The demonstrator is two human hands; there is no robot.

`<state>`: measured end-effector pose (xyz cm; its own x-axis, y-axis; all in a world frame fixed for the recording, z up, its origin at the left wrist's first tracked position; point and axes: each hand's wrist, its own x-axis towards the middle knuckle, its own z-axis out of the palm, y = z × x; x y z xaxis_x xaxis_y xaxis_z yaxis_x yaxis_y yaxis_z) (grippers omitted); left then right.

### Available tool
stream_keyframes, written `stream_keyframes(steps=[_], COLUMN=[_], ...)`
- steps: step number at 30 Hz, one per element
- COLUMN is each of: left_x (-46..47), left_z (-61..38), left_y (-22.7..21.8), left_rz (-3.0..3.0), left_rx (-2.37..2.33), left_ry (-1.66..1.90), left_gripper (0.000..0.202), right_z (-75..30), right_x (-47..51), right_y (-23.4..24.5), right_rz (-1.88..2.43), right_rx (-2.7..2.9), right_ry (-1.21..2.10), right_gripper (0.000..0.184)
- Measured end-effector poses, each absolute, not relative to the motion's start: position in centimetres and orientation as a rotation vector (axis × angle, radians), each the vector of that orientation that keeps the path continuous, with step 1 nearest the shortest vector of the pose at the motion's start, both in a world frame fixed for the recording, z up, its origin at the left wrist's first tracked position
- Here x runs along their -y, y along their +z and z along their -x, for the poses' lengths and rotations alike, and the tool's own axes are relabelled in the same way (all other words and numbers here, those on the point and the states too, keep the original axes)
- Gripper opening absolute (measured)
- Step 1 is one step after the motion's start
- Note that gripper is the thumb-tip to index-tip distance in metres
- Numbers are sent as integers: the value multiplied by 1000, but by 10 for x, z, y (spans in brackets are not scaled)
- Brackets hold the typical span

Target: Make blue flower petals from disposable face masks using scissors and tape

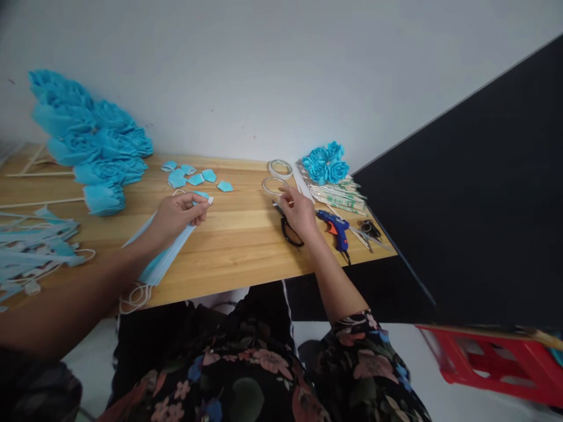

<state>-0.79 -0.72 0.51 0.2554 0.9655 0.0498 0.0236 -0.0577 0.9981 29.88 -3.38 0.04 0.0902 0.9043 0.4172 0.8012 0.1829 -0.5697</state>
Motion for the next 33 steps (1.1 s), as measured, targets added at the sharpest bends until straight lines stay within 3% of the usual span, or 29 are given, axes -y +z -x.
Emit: stream_keyframes(steps=[8,18,24,27,33], left_x=[8,7,10,14,18], left_z=[8,9,8,7,8], left_y=[8,5,7,10,10], left_rz=[-1408,-1431,-1418,-1452,-1581], left_rx=[-1007,-1001,-1016,-985,-952], left_ry=[1051,1038,1016,999,1029], left_gripper=[19,20,17,17,14], right_z=[-300,-290,-283,-264,-204], right_x=[38,43,57,61,52], right_y=[-25,-17,5,17,34], right_rz=[1711,1924,1968,1765,1299], right_rx=[1853,1968,1980,1937,1827], right_ry=[-164,-163,-34,17,687], right_gripper=[34,37,38,32,21])
